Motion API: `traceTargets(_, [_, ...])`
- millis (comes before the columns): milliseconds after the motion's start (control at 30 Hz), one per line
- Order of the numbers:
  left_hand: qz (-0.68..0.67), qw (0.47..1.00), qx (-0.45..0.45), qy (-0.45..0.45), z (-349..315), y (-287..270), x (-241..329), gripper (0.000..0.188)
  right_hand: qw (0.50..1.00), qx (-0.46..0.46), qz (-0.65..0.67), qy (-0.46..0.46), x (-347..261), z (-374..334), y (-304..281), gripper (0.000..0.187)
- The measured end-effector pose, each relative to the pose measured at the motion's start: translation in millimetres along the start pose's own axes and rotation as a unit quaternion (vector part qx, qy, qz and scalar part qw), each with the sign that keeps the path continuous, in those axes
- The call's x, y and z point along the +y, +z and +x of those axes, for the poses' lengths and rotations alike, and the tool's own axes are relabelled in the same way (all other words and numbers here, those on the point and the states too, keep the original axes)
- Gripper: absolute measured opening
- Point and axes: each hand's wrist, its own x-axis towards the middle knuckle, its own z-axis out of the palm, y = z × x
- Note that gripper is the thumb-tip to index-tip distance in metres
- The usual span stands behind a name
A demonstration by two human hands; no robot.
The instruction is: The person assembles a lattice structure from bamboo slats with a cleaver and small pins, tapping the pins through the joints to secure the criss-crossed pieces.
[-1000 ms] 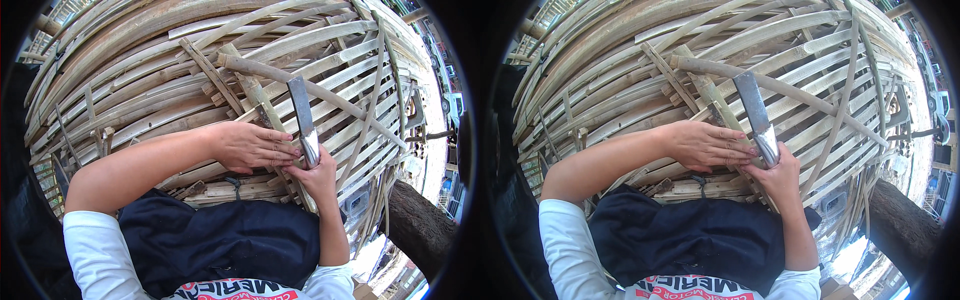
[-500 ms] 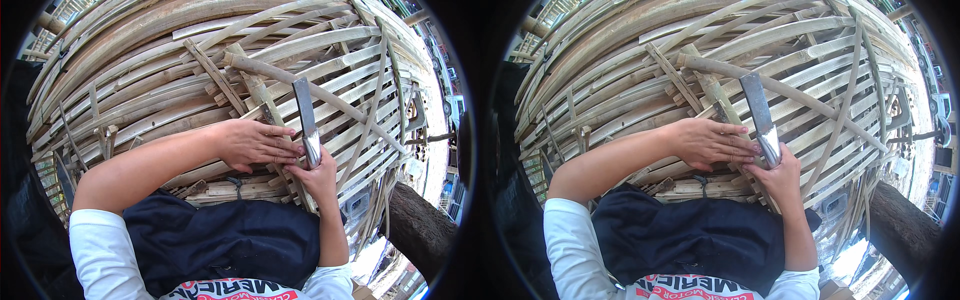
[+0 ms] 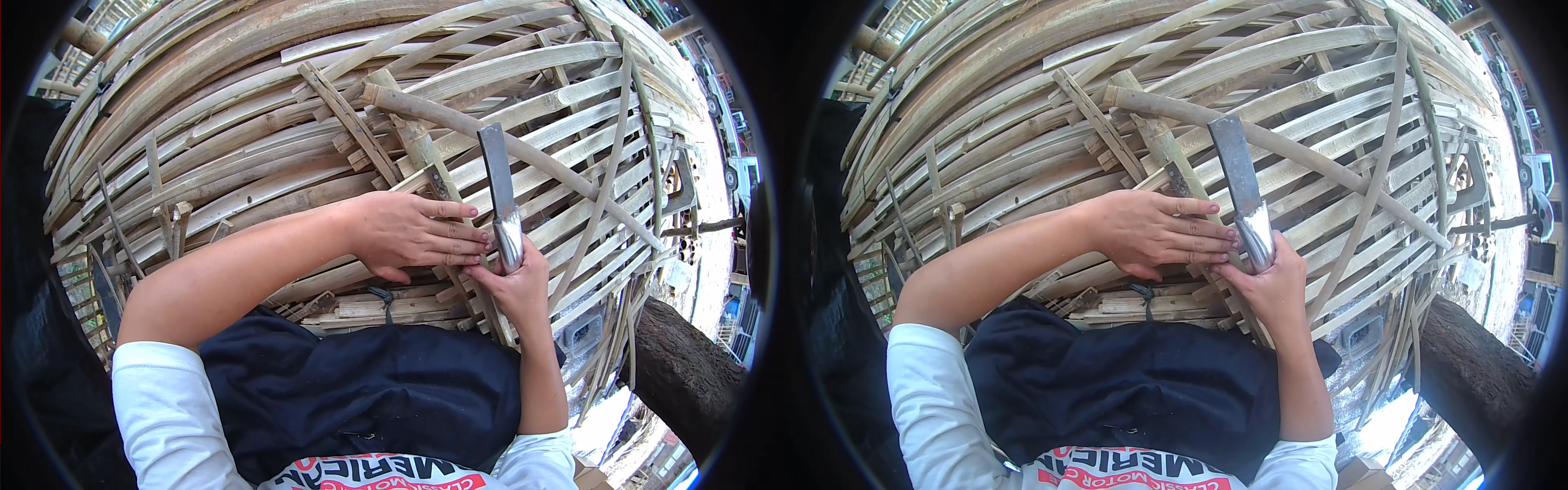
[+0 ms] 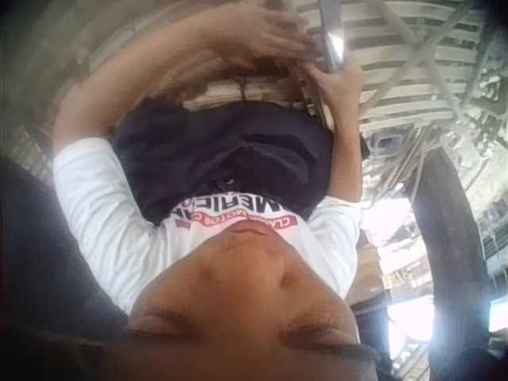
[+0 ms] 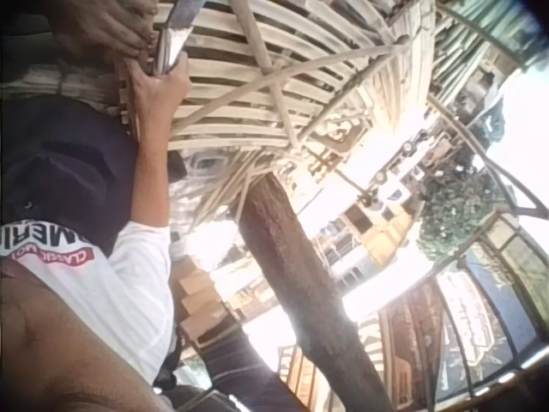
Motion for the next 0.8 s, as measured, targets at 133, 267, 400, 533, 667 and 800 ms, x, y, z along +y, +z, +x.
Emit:
traceTargets(133, [-0.014,1.000,-0.004,-0.005,-1.3,-0.8,-0.3,0.098,1.000,0.003,0.007,-0.015,-0.4,-1.7,-3.4,0.050])
traceTargets(267, [-0.029,0.999,0.016,-0.009,-0.8,-0.5,0.1,0.098,0.996,0.063,-0.020,-0.063,10.6,-12.7,-19.9,0.048])
traceTargets(400, [-0.019,1.000,0.018,-0.015,-3.9,-0.1,1.3,0.099,0.995,-0.018,-0.071,-0.061,4.6,-11.2,-49.8,0.047])
traceTargets(533, [-0.050,0.998,0.018,-0.022,-6.0,2.9,1.2,0.100,0.980,-0.048,-0.149,-0.126,0.0,-0.1,-57.4,0.046])
traceTargets(667, [-0.054,0.997,0.059,-0.003,-3.9,9.5,-0.7,0.101,0.977,-0.046,-0.146,-0.148,-10.3,15.4,-59.2,0.045])
traceTargets(800, [-0.050,0.998,0.017,-0.023,-5.6,4.0,0.5,0.100,0.951,-0.043,-0.246,-0.184,-20.7,21.4,-60.8,0.044])
